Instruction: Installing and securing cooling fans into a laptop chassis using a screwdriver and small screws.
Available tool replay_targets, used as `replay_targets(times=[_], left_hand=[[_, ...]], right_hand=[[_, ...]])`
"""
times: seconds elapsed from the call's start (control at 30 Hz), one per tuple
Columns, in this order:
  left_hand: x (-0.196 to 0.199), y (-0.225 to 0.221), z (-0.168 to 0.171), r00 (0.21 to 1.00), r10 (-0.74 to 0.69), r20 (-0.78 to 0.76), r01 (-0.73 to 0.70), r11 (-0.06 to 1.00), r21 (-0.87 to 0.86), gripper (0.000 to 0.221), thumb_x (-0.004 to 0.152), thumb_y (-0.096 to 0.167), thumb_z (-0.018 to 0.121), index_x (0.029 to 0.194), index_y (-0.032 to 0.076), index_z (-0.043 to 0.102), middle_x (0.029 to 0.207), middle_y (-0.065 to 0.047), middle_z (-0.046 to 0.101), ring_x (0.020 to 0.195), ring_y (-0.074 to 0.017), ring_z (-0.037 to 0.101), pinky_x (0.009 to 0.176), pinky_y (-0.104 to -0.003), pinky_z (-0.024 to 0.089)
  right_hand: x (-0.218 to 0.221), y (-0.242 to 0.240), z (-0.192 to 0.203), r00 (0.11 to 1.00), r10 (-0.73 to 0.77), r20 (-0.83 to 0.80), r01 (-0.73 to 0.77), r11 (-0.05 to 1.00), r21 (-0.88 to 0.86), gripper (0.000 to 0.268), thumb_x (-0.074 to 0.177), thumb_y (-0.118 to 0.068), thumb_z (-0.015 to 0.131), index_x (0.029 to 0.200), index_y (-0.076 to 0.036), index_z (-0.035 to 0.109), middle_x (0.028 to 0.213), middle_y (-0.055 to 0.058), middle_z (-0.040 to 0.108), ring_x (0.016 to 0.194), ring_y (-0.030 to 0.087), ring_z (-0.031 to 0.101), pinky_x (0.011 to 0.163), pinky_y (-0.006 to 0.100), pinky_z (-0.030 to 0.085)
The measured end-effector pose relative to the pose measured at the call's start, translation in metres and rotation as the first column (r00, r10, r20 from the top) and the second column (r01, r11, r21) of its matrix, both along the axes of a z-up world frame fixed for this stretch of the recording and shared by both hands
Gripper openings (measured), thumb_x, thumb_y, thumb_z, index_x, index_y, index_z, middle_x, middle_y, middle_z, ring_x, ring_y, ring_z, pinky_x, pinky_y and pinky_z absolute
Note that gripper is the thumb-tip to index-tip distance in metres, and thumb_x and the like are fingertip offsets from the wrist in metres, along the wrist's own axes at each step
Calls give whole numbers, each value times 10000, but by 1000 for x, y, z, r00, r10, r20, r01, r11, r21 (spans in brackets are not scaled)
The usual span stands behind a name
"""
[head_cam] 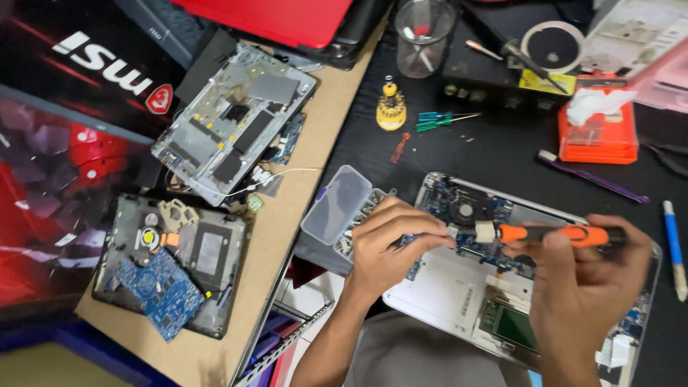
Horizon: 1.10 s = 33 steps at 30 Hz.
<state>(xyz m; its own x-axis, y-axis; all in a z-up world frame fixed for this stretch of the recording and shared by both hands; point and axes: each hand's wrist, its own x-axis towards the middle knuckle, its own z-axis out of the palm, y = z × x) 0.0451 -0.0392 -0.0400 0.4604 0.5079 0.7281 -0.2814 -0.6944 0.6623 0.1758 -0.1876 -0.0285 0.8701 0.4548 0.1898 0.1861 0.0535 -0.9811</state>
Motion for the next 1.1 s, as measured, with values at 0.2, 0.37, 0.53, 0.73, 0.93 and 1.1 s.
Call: replay_targets(times=[0.2, 0.37, 0.53, 0.73, 0.93, 1.1], left_hand=[[29, -18, 5, 993, -86, 81, 88, 996, -21, 267, 835, 25, 893, 1027, 105, 725, 962, -19, 765, 908, -145, 751, 828, -299, 540], [47, -28, 6, 989, -133, 67, 134, 991, -15, 241, 855, 21, 875, 1030, 91, 726, 976, -31, 763, 897, -163, 749, 810, -308, 540], [60, -36, 4, 987, -152, 53, 152, 988, -9, 232, 843, 9, 882, 995, 86, 725, 947, -38, 767, 870, -158, 747, 791, -305, 525], [71, -45, 3, 980, -192, 54, 194, 980, -37, 219, 862, 12, 867, 998, 106, 723, 954, -41, 758, 870, -171, 739, 805, -303, 541], [80, -52, 1, 976, -214, 48, 215, 976, -21, 168, 914, -12, 826, 1016, 75, 725, 994, -30, 763, 915, -168, 749, 812, -317, 534], [79, -67, -21, 948, -318, 4, 317, 948, -35, 148, 990, 14, 786, 1095, 99, 725, 1071, -33, 759, 973, -171, 746, 903, -342, 539]], right_hand=[[15, -35, 9, 987, -27, 157, 27, 1000, 1, 399, 1131, -151, 582, 1383, -27, 299, 810, 177, 509, 937, 428, 728, 810, 515, 665], [17, -42, 23, 971, -58, 232, 66, 997, -28, 407, 1108, -16, 576, 1349, 31, 251, 869, 333, 577, 911, 460, 715, 811, 526, 651], [24, -52, 21, 976, -81, 201, 81, 997, 7, 410, 1104, 13, 563, 1339, 0, 227, 826, 323, 541, 892, 457, 709, 787, 527, 672], [33, -63, 13, 989, -114, 92, 118, 992, -39, 357, 1118, -55, 571, 1324, -54, 278, 832, 218, 534, 792, 402, 718, 774, 512, 682], [38, -76, 0, 986, -148, 74, 148, 989, -5, 376, 1128, -92, 585, 1320, -40, 266, 920, 199, 476, 862, 339, 667, 768, 551, 700], [32, -101, -15, 961, -194, 199, 241, 938, -249, 357, 1322, -80, 623, 1453, 191, 430, 1009, 270, 607, 848, 338, 685, 798, 450, 632]])
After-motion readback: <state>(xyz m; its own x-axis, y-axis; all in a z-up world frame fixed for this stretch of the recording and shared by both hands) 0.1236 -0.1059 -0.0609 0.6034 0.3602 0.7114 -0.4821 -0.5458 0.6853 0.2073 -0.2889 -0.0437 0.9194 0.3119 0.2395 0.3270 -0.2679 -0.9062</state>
